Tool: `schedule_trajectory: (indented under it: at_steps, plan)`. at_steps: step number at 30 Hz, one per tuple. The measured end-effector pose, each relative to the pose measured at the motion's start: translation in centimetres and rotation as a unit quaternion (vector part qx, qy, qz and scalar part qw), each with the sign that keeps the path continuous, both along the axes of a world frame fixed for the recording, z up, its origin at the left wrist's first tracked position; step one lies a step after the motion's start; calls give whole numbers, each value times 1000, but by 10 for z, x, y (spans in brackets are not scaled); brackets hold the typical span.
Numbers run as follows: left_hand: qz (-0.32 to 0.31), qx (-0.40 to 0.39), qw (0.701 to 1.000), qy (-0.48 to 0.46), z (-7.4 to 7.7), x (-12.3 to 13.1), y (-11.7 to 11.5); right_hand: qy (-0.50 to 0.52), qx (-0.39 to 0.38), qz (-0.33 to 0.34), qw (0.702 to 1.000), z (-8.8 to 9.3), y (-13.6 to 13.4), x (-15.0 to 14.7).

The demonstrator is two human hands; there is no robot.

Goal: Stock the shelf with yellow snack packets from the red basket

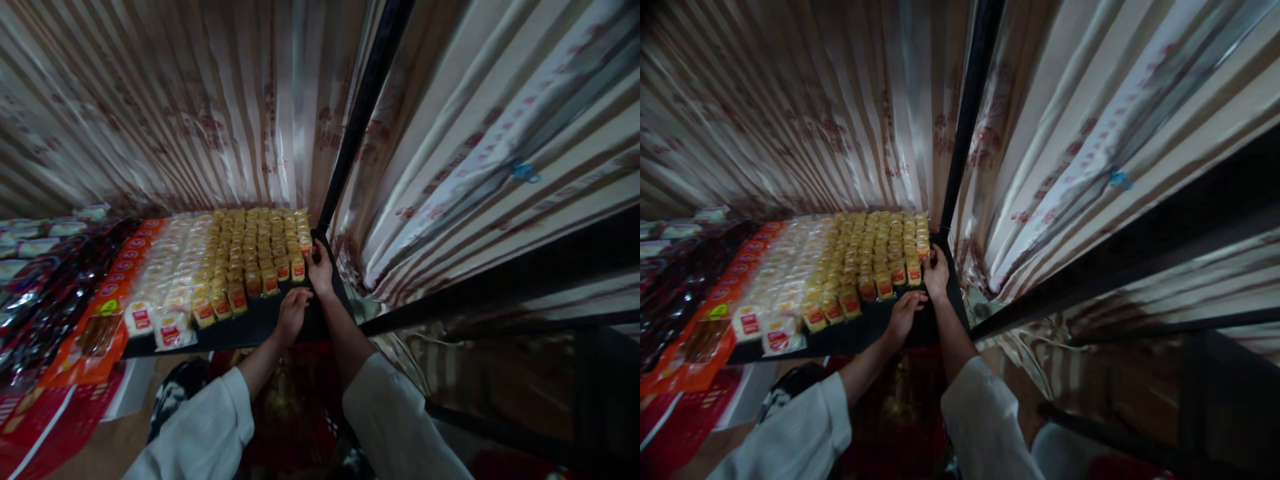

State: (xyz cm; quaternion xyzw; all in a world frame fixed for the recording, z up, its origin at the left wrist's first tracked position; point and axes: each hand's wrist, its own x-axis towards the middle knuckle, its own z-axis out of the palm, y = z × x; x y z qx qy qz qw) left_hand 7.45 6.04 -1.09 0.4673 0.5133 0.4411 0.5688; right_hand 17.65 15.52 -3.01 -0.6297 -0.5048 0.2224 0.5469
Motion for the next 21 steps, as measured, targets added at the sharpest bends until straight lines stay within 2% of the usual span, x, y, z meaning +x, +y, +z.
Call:
schedule_trajectory:
  at_steps: [6,9,12,14,17,19,21]
  plan:
    - [5,8,1000,-5,10,-9,-10,-22,2,-1,1000,0,0,1]
    - [-13,13,1000,-4,19,-18,-22,-6,2,-15,1000,5,-3,1]
    - [-52,5,999,-16,28,-33,-44,52,9,-58,997,15,-22,-2]
    - [-80,-15,997,-6,28,-46,-65,103,24,-81,991,26,-48,-7]
    - [-121,-65,990,36,8,-69,-102,158,55,-82,983,39,-107,-21]
    - [-153,-109,977,96,-15,-85,-126,166,40,-47,984,41,-152,-33]
    - [-149,-157,960,179,-43,-99,-145,141,-8,9,990,33,-193,-46]
